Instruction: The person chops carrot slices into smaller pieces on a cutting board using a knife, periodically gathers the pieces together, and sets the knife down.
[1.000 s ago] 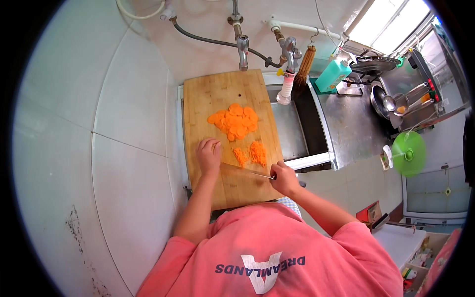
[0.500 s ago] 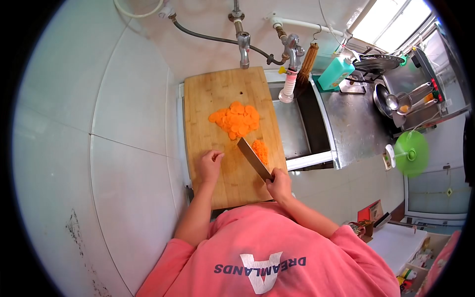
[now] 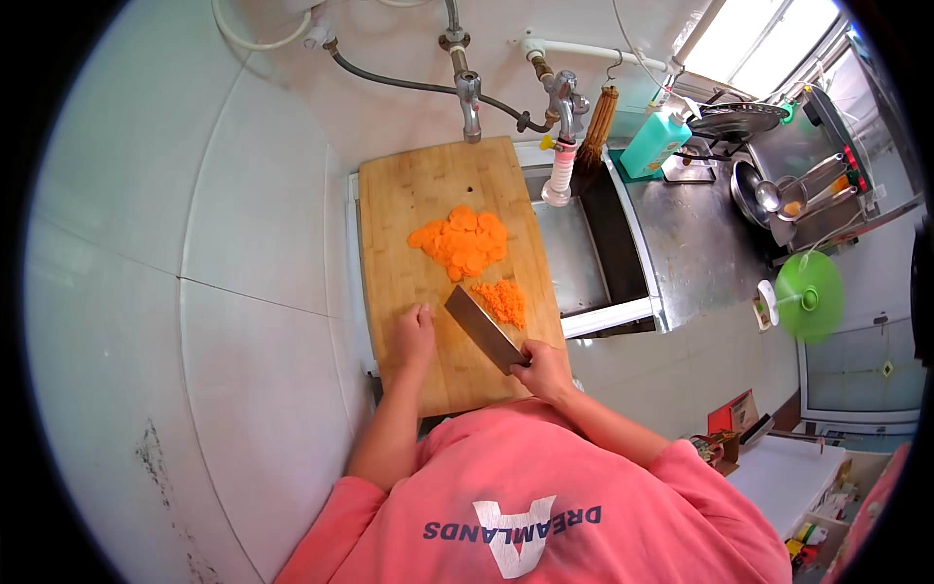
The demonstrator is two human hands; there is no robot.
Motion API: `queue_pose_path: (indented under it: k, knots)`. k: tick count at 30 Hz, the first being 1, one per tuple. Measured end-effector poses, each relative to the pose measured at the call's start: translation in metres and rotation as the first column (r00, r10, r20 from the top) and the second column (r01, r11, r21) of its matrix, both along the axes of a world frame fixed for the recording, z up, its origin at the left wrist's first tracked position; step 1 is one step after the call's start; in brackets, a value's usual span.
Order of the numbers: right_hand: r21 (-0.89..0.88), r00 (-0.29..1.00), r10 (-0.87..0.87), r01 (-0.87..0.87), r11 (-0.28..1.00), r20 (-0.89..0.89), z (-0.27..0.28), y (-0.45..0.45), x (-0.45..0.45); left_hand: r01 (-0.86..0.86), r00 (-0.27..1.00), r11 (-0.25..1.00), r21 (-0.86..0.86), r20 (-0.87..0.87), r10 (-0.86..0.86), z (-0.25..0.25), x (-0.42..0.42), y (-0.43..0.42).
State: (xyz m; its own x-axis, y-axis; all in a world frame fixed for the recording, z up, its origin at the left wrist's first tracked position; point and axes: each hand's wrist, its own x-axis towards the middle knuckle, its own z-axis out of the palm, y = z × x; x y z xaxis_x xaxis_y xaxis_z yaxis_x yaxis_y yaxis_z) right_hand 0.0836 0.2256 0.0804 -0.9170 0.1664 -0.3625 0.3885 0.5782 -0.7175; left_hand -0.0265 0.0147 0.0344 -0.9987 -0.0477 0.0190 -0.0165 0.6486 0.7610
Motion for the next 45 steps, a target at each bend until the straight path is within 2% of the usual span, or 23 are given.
queue_pose_path:
  k: [1,2,4,5,7,9,11,13,14,16,20,22,23,25,28,31,35,37,39,40,41,43,45]
  knots:
    - [0.0,1.0,0.001,-0.001,1.0,0.002,-0.001,-0.003,-0.004,-0.073,0.988,0.997,-0.013,-0.135,0.07,-0.005,0.0,-0.003]
    - [0.051,1.0,0.017,-0.017,0.999,-0.012,-0.003,-0.008,-0.009,-0.075,0.989,0.997,-0.013,-0.131,0.072,-0.01,0.0,-0.007]
    - [0.099,0.999,0.034,-0.032,0.995,-0.021,-0.006,-0.014,-0.013,-0.011,0.994,0.999,-0.037,0.107,0.015,0.001,0.001,-0.013]
    - [0.108,0.999,0.012,-0.006,0.994,-0.048,-0.007,-0.016,-0.014,-0.011,0.994,0.999,-0.04,0.109,0.015,0.006,0.002,-0.014]
    - [0.116,0.997,-0.011,0.02,0.993,-0.075,-0.01,-0.017,-0.013,0.042,0.963,0.999,-0.007,0.266,-0.039,0.021,0.006,-0.01]
    - [0.107,0.983,-0.168,0.176,0.979,-0.08,-0.011,-0.013,-0.007,0.083,0.96,0.995,-0.05,0.27,-0.067,0.025,0.008,-0.005]
    - [0.142,0.974,-0.189,0.206,0.968,-0.124,-0.011,-0.007,-0.001,0.122,0.956,0.989,-0.09,0.277,-0.092,0.019,0.01,0.0]
    - [0.173,0.963,-0.207,0.236,0.956,-0.17,-0.007,-0.007,0.0,0.161,0.987,0.97,0.18,-0.045,-0.156,0.009,0.011,0.004]
    - [0.173,0.961,-0.168,0.207,0.963,-0.218,-0.003,-0.008,0.001,0.16,0.987,0.97,0.181,-0.046,-0.154,0.005,0.011,0.002]
    - [0.173,0.955,-0.129,0.179,0.968,-0.267,0.0,-0.011,0.001,0.106,0.965,0.978,0.181,0.22,-0.145,0.008,0.01,-0.002]
    - [0.127,0.949,-0.002,0.044,0.991,-0.315,-0.005,-0.033,-0.005,0.037,0.969,0.99,0.14,0.239,-0.07,-0.004,0.0,-0.023]
    - [0.137,0.946,0.048,-0.003,0.99,-0.321,-0.006,-0.044,-0.01,-0.089,0.907,0.976,0.197,0.42,-0.002,-0.012,-0.01,-0.041]
    - [0.137,0.946,0.054,-0.01,0.991,-0.321,-0.008,-0.047,-0.014,-0.096,0.907,0.976,0.197,0.42,0.004,-0.012,-0.01,-0.048]
    - [0.213,0.908,0.17,-0.092,0.973,-0.384,-0.014,-0.054,-0.022,-0.076,0.789,0.865,0.496,0.561,-0.252,0.006,-0.009,-0.058]
    - [0.22,0.904,0.207,-0.13,0.967,-0.374,-0.013,-0.064,-0.026,-0.046,0.686,0.863,0.503,0.644,-0.339,0.024,-0.007,-0.053]
    - [0.176,0.899,0.243,-0.19,0.966,-0.364,-0.014,-0.07,-0.027,0.048,0.773,0.917,0.395,0.566,-0.285,0.015,-0.004,-0.048]
    - [0.184,0.863,0.326,-0.274,0.944,-0.385,-0.013,-0.07,-0.03,-0.035,0.818,0.892,0.451,0.525,-0.234,0.002,0.002,-0.05]
    - [0.17,0.875,0.319,-0.275,0.946,-0.364,0.007,-0.058,-0.039,-0.055,0.821,0.923,0.381,0.544,-0.175,-0.017,0.001,-0.055]
    - [-0.027,0.823,0.086,-0.121,0.992,-0.562,0.055,-0.039,-0.06,-0.079,0.805,0.931,0.355,0.575,-0.151,-0.027,0.0,-0.056]
    - [-0.109,0.751,-0.031,-0.055,0.992,-0.659,0.106,-0.027,-0.069,-0.1,0.784,0.94,0.326,0.607,-0.127,-0.03,0.004,-0.056]
    - [-0.152,0.582,-0.082,-0.072,0.986,-0.809,0.155,-0.016,-0.076,-0.102,0.779,0.941,0.324,0.614,-0.127,-0.027,0.006,-0.054]
    - [-0.269,0.385,-0.152,-0.271,0.924,-0.91,0.226,0.009,-0.073,-0.048,0.857,0.971,0.234,0.509,-0.081,-0.017,0.006,-0.044]
    - [-0.327,0.238,-0.269,-0.255,0.91,-0.933,0.281,0.015,-0.07,-0.033,0.85,0.985,0.169,0.524,-0.061,-0.016,0.003,-0.038]
